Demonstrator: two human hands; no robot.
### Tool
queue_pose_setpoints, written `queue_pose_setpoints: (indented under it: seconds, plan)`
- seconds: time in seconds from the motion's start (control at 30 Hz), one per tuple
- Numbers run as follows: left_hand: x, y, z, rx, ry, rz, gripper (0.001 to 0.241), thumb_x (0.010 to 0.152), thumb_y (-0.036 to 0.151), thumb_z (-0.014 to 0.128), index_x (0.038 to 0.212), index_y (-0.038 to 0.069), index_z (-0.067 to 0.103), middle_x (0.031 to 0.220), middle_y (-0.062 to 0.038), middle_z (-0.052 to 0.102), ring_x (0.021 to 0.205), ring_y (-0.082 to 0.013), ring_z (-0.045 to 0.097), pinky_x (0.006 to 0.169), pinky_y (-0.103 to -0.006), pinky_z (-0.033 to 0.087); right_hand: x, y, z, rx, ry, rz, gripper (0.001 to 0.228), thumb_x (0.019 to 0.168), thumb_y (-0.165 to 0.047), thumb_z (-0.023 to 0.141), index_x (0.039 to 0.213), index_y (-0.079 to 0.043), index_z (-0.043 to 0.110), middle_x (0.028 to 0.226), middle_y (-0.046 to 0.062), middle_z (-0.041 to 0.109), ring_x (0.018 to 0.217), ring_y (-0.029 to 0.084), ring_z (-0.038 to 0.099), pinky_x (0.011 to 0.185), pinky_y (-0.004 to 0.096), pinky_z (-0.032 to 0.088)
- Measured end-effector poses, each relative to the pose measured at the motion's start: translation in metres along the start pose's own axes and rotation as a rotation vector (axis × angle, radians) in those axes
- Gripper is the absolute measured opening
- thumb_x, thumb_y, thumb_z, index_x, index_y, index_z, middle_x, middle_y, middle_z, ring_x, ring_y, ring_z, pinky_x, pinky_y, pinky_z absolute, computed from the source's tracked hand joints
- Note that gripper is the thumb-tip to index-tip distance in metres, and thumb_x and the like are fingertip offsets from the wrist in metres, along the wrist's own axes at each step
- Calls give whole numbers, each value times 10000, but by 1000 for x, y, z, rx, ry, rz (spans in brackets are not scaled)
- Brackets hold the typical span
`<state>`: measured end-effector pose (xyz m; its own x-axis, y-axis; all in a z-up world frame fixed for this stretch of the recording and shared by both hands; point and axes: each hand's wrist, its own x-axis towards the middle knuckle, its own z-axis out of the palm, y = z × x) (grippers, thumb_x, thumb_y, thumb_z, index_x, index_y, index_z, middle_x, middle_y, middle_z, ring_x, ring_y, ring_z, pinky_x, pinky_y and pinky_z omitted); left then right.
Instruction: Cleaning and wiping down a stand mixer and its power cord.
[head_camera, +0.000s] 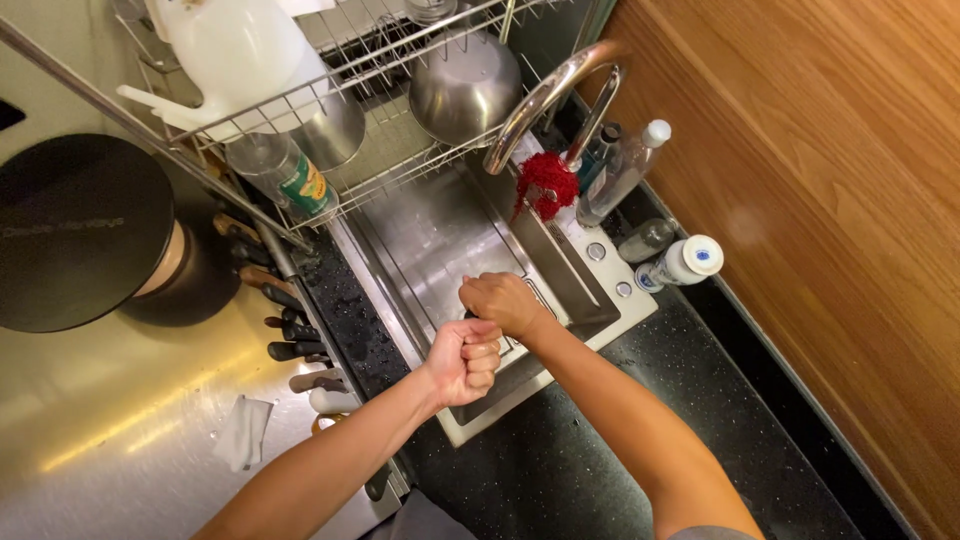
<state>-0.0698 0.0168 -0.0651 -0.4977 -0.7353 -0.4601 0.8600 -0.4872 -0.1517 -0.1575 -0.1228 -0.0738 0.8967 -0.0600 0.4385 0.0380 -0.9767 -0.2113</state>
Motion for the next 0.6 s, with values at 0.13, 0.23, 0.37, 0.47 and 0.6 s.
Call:
queue_pose_setpoints:
  seconds: [0.13, 0.23, 0.37, 0.47, 0.6]
  plan:
    - [6, 5, -4, -43, -137, 62, 418, 950, 187, 540, 601, 243, 317, 496, 104, 184, 394, -62, 126, 317, -239, 95, 12, -6, -11, 41, 120, 98, 246, 941, -63, 643, 753, -112, 491, 693, 53, 586, 629, 251, 613, 533, 392, 468]
    - [15, 13, -13, -101, -162, 23, 403, 949, 170, 521, 620, 227, 296, 516, 91, 176, 424, -75, 118, 350, -250, 110, 4, -3, -3, 67, 192, 139, 272, 942, -42, 654, 739, -105, 484, 657, 68, 547, 598, 256, 588, 527, 400, 459]
    - [32, 36, -37, 341, 162, 70, 214, 1002, 271, 567, 846, 165, 466, 562, 91, 277, 444, -53, 249, 343, -224, 204, -51, 10, 52, 89, 154, 368, 204, 800, -100, 696, 745, -78, 501, 678, 110, 553, 666, 324, 589, 632, 434, 476]
    - [23, 45, -31, 676, 493, 34, 435, 982, 426, 515, 1292, 132, 429, 850, -44, 539, 672, -163, 535, 480, -287, 435, -88, 6, 90, -95, -21, 737, 158, 724, -131, 708, 808, -69, 589, 792, 139, 636, 813, 341, 649, 838, 442, 512]
    - [25, 41, -50, 1299, 823, 103, 925, 966, 618, 611, 1588, 58, 217, 1514, -281, 423, 1357, -407, 474, 1017, -608, 457, -85, -19, 86, 2, -442, 1409, 650, 696, -441, 863, 1122, 9, 668, 1236, 300, 554, 1097, 502, 560, 910, 550, 464]
